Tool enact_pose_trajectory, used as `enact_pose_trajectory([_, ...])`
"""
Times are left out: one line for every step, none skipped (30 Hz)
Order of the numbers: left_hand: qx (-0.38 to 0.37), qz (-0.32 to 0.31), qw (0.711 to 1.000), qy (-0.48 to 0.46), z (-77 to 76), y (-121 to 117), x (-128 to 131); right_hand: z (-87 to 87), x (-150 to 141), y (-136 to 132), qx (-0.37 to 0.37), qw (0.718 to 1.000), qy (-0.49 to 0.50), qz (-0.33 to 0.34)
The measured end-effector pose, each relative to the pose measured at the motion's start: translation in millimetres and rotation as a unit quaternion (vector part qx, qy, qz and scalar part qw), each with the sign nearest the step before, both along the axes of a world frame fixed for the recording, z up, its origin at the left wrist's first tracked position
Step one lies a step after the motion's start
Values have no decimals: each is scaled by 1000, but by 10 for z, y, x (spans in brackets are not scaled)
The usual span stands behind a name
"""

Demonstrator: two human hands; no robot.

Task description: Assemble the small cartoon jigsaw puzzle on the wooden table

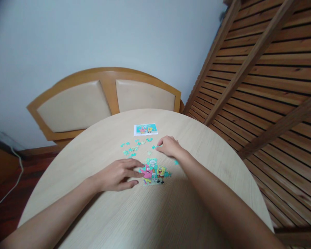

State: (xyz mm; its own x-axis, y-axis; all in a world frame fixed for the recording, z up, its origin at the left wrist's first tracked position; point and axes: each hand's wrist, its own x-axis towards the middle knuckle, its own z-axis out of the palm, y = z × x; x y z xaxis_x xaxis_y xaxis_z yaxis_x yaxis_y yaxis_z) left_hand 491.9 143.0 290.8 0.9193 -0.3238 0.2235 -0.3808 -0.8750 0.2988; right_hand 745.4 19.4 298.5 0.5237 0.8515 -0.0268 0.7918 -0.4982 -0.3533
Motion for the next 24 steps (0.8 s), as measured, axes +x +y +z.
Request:
enact_pose_trajectory([1, 1, 1000, 0, 4, -4, -1, 29, -19, 15, -14, 1000, 0, -9])
enact_pose_trajectory([2, 1, 1000, 0, 9, -8, -1, 58, -39, 30, -27, 999, -1, -17])
enact_pose_trajectory([3, 2, 1000, 0, 13, -12, -1, 86, -59, 44, -39, 999, -3, -23])
enact_pose_trajectory([4, 3, 1000, 2, 18, -15, -1, 112, -78, 56, -49, 998, -5, -27])
enact_pose_trajectory([6, 4, 1000, 3, 21, -18, -2, 135, -94, 66, -57, 998, -7, -30])
enact_pose_trajectory([7, 4, 1000, 4, 23, -19, -2, 155, -106, 74, -64, 997, -9, -31])
enact_pose_trajectory([8, 5, 1000, 5, 23, -19, -2, 170, -114, 79, -70, 997, -11, -32])
enact_pose_trajectory([8, 5, 1000, 5, 20, -18, -2, 181, -119, 81, -74, 997, -12, -33])
enact_pose_trajectory([7, 6, 1000, 5, 16, -16, -2, 189, -121, 81, -77, 996, -13, -34])
enact_pose_trajectory([6, 6, 1000, 5, 12, -13, -2, 194, -120, 79, -80, 996, -14, -36])
enact_pose_trajectory([6, 5, 1000, 5, 6, -10, -3, 197, -118, 76, -82, 996, -15, -37])
enact_pose_trajectory([5, 5, 1000, 4, 1, -8, -3, 200, -116, 72, -84, 996, -15, -37])
enact_pose_trajectory([3, 4, 1000, 2, -2, -7, -4, 202, -113, 70, -87, 995, -15, -36])
enact_pose_trajectory([1, 3, 1000, 0, -4, -7, -4, 204, -111, 68, -90, 995, -14, -35])
enact_pose_trajectory([-1, 3, 1000, -2, -4, -9, -5, 207, -110, 68, -94, 995, -12, -33])
enact_pose_trajectory([-2, 3, 1000, -3, -1, -12, -6, 210, -111, 70, -98, 995, -10, -32])
enact_pose_trajectory([-2, 3, 1000, -2, 4, -15, -7, 213, -113, 72, -100, 994, -9, -30])
enact_pose_trajectory([-1, 4, 1000, -1, 10, -19, -8, 216, -117, 75, -101, 994, -7, -28])
enact_pose_trajectory([-1, 5, 1000, 0, 16, -22, -9, 219, -122, 77, -100, 995, -6, -27])
enact_pose_trajectory([0, 6, 1000, 0, 22, -25, -9, 220, -130, 77, -96, 995, -4, -26])
enact_pose_trajectory([0, 6, 1000, 0, 28, -27, -10, 220, -139, 76, -90, 996, -2, -24])
enact_pose_trajectory([-1, 6, 1000, 0, 32, -28, -11, 218, -149, 72, -82, 996, 0, -24])
enact_pose_trajectory([-2, 5, 1000, -2, 34, -28, -11, 214, -160, 68, -73, 997, 3, -25])
enact_pose_trajectory([-2, 4, 1000, -3, 35, -28, -11, 208, -170, 62, -63, 998, 7, -26])
